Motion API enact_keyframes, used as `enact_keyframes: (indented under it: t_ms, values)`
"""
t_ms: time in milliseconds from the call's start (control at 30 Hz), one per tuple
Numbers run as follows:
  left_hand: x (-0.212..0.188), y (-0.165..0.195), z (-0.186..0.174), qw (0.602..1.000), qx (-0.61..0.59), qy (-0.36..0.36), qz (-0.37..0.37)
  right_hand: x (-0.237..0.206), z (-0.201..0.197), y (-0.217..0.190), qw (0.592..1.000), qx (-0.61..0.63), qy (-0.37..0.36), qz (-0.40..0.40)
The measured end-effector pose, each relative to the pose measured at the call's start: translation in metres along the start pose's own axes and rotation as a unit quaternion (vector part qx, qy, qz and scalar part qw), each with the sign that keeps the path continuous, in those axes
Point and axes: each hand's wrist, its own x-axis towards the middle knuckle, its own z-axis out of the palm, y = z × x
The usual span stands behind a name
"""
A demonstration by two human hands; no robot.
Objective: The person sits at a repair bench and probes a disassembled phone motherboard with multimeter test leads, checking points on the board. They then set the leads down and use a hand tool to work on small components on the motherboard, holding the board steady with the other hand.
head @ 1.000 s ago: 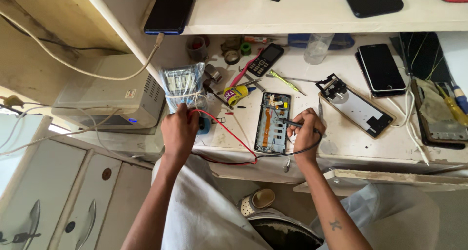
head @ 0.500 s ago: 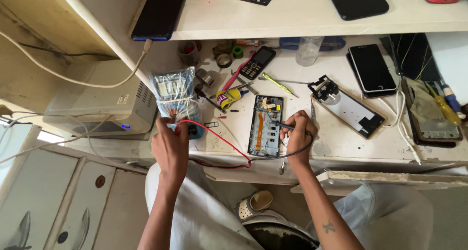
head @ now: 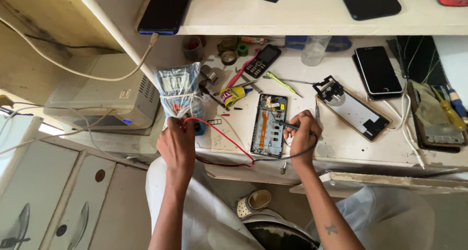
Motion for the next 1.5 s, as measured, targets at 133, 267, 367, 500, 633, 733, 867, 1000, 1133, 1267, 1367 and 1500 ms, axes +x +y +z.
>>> enact_keyframes:
  t_ms: [133, 267, 367, 500, 633, 733, 867, 1000, 1133, 1267, 1367, 1500]
  values:
    - [-0.001, 0.0, -0.002, 1.0, -0.009, 0.004, 0.008, 0.002, -0.002, 0.002, 0.999, -0.033, -0.009, -0.015]
    - [0.005, 0.0, 0.003, 0.999, 0.013, 0.002, 0.036, 0.001, -0.002, 0.006, 0.999, 0.012, -0.019, -0.028]
    - [0.008, 0.0, 0.008, 0.999, 0.026, -0.004, 0.045, 0.001, -0.003, 0.005, 1.0, -0.017, -0.012, -0.017]
    - [0.008, 0.003, 0.012, 0.999, 0.017, -0.005, 0.028, 0.002, -0.003, 0.003, 0.999, -0.05, -0.01, -0.015]
    - [0.003, 0.006, 0.012, 0.999, -0.013, 0.009, 0.033, 0.002, -0.003, 0.005, 1.0, -0.025, -0.01, -0.017]
    - [0.002, 0.009, 0.012, 0.999, -0.031, 0.018, 0.023, 0.002, -0.002, 0.006, 1.0, -0.026, -0.003, -0.014]
    - [0.001, 0.013, 0.008, 0.999, -0.025, 0.029, 0.017, 0.002, -0.002, 0.005, 0.999, -0.033, -0.006, -0.009]
    - [-0.006, 0.013, 0.0, 0.998, -0.042, 0.036, 0.015, 0.001, -0.002, 0.003, 0.999, -0.035, -0.011, -0.001]
    - [-0.012, 0.013, -0.006, 0.998, -0.069, -0.005, -0.014, 0.001, -0.003, 0.002, 0.999, -0.036, -0.021, -0.012]
    - [-0.011, 0.011, -0.012, 0.997, -0.079, -0.007, 0.019, 0.001, -0.001, 0.0, 0.999, -0.033, -0.021, -0.008]
    - [-0.006, 0.006, -0.017, 0.994, -0.107, -0.02, 0.029, 0.001, -0.001, -0.002, 0.999, -0.047, -0.019, -0.007]
    - [0.003, 0.002, -0.013, 0.992, -0.085, -0.046, 0.079, 0.0, -0.001, -0.001, 0.998, -0.044, -0.028, -0.025]
